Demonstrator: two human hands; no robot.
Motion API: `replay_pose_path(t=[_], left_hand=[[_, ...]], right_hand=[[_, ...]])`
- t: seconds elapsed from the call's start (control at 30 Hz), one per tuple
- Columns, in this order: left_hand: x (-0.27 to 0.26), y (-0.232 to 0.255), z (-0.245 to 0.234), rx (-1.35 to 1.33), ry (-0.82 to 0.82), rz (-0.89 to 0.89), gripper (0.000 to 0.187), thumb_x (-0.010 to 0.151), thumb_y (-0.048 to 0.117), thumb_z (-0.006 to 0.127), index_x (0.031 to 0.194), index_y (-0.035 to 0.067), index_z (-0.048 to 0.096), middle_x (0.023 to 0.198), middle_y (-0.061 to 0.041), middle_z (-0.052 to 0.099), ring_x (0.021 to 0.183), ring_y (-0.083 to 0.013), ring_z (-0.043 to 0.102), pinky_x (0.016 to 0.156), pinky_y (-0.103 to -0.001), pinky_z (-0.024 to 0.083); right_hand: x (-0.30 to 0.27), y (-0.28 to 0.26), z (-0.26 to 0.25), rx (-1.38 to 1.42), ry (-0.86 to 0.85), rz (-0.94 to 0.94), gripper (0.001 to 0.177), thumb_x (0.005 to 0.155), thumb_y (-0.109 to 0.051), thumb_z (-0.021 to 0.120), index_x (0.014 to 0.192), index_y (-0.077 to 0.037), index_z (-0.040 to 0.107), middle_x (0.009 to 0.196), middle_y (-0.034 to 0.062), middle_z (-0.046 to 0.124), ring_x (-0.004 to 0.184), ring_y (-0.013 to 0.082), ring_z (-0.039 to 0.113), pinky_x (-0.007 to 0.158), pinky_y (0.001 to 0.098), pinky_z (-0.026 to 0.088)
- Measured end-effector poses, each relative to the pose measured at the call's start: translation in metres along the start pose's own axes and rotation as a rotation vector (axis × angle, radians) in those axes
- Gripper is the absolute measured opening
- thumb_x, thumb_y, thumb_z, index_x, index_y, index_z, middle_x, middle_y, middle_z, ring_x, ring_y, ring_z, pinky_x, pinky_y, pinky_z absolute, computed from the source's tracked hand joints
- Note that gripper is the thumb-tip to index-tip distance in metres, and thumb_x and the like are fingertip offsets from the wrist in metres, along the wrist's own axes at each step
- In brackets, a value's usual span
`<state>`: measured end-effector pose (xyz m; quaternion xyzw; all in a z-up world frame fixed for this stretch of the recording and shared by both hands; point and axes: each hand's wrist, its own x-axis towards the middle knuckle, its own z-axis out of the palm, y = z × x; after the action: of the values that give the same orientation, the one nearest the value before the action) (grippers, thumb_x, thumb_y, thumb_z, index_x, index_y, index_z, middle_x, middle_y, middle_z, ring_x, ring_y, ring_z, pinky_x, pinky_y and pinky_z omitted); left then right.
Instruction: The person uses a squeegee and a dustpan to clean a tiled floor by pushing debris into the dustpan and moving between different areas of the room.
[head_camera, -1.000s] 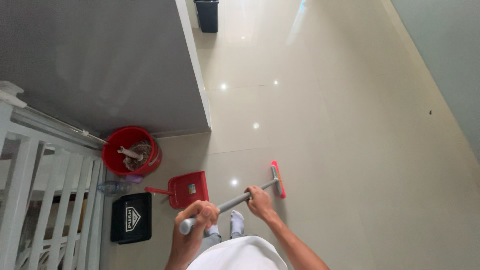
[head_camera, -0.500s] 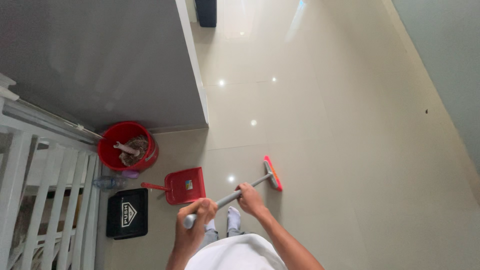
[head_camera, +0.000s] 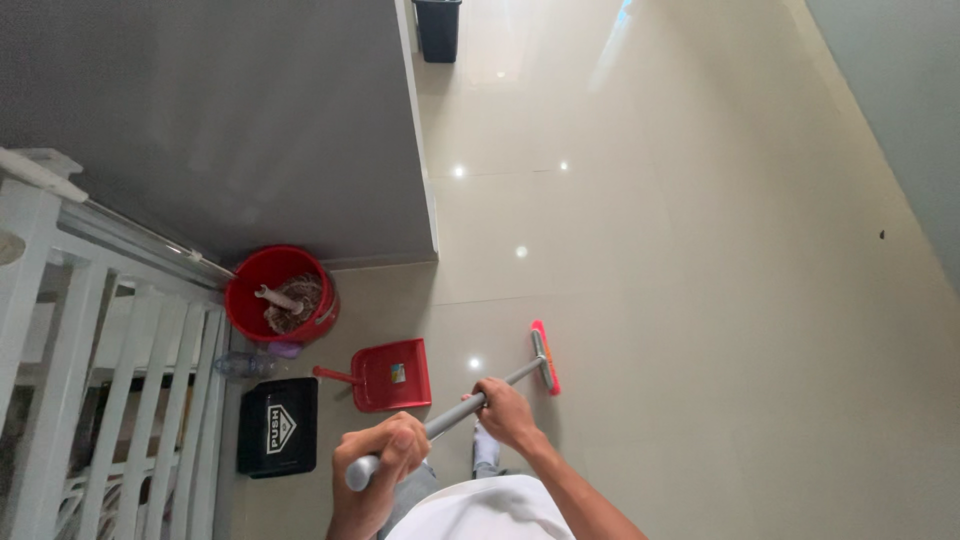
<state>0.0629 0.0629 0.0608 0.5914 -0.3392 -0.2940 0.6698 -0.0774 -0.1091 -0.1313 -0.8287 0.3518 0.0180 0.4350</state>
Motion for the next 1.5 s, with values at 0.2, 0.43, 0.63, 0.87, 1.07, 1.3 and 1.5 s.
replay_pose_path(t=[0.2,0.43,0.63,0.87,1.07,1.3,1.5], left_hand=[[0.001,-0.050,0.010,0.069,-0.238,-0.101,0.045,0.106,0.037,0.052,0.082,0.004,0.071,0.061,0.000,0.061,0.052,-0.0065,0.052,0.045,-0.027,0.042],[0.001,-0.053,-0.069,0.090,-0.194,-0.238,0.047,0.102,0.035,0.051,0.076,0.000,0.069,0.059,0.000,0.057,0.049,-0.0073,0.050,0.042,-0.026,0.035],[0.006,0.015,-0.162,-0.069,-0.121,-0.093,0.046,0.110,0.021,0.051,0.069,0.001,0.048,0.063,-0.003,0.053,0.055,-0.0062,0.040,0.048,-0.027,0.032],[0.013,0.049,-0.193,-0.081,-0.164,0.008,0.041,0.109,0.016,0.052,0.071,0.001,0.051,0.068,-0.004,0.057,0.057,-0.0066,0.043,0.050,-0.026,0.033],[0.003,0.009,-0.173,-0.100,-0.218,-0.134,0.038,0.107,0.020,0.055,0.076,-0.003,0.056,0.068,-0.001,0.053,0.061,-0.0060,0.043,0.054,-0.025,0.037],[-0.009,-0.017,-0.187,-0.043,-0.186,-0.267,0.044,0.108,0.022,0.054,0.071,-0.001,0.055,0.062,0.001,0.047,0.058,-0.0057,0.040,0.052,-0.026,0.035],[-0.001,0.046,-0.221,0.090,-0.052,-0.094,0.048,0.106,0.021,0.052,0.062,0.003,0.051,0.057,-0.003,0.052,0.049,-0.0073,0.044,0.046,-0.027,0.034]], right_hand=[[0.018,0.090,0.029,-0.110,0.197,0.112,0.021,0.093,-0.029,0.067,0.092,-0.008,0.066,0.098,0.0129,0.067,0.093,0.0371,0.065,0.075,0.0483,0.051],[0.037,0.040,0.104,-0.105,0.195,0.055,0.016,0.094,-0.026,0.066,0.093,-0.009,0.066,0.096,0.0140,0.068,0.095,0.0381,0.065,0.077,0.0488,0.052],[0.042,-0.117,0.146,0.084,0.075,0.068,0.024,0.098,-0.032,0.063,0.097,-0.007,0.063,0.099,0.0181,0.069,0.096,0.0407,0.064,0.079,0.0503,0.051],[0.043,-0.165,0.137,0.046,0.044,0.064,0.035,0.095,-0.040,0.066,0.091,-0.006,0.063,0.096,0.0174,0.070,0.094,0.0404,0.066,0.078,0.0505,0.050],[0.050,-0.079,0.139,-0.059,0.095,0.098,0.029,0.094,-0.038,0.065,0.092,-0.009,0.065,0.098,0.0154,0.070,0.096,0.0394,0.065,0.078,0.0501,0.051],[0.064,-0.055,0.177,-0.123,0.080,0.087,0.025,0.096,-0.032,0.064,0.093,-0.007,0.064,0.098,0.0167,0.068,0.099,0.0399,0.063,0.081,0.0502,0.051],[0.069,-0.149,0.194,-0.033,-0.151,0.015,0.022,0.081,-0.015,0.068,0.102,-0.009,0.063,0.103,0.0158,0.069,0.104,0.0377,0.065,0.086,0.0489,0.052]])
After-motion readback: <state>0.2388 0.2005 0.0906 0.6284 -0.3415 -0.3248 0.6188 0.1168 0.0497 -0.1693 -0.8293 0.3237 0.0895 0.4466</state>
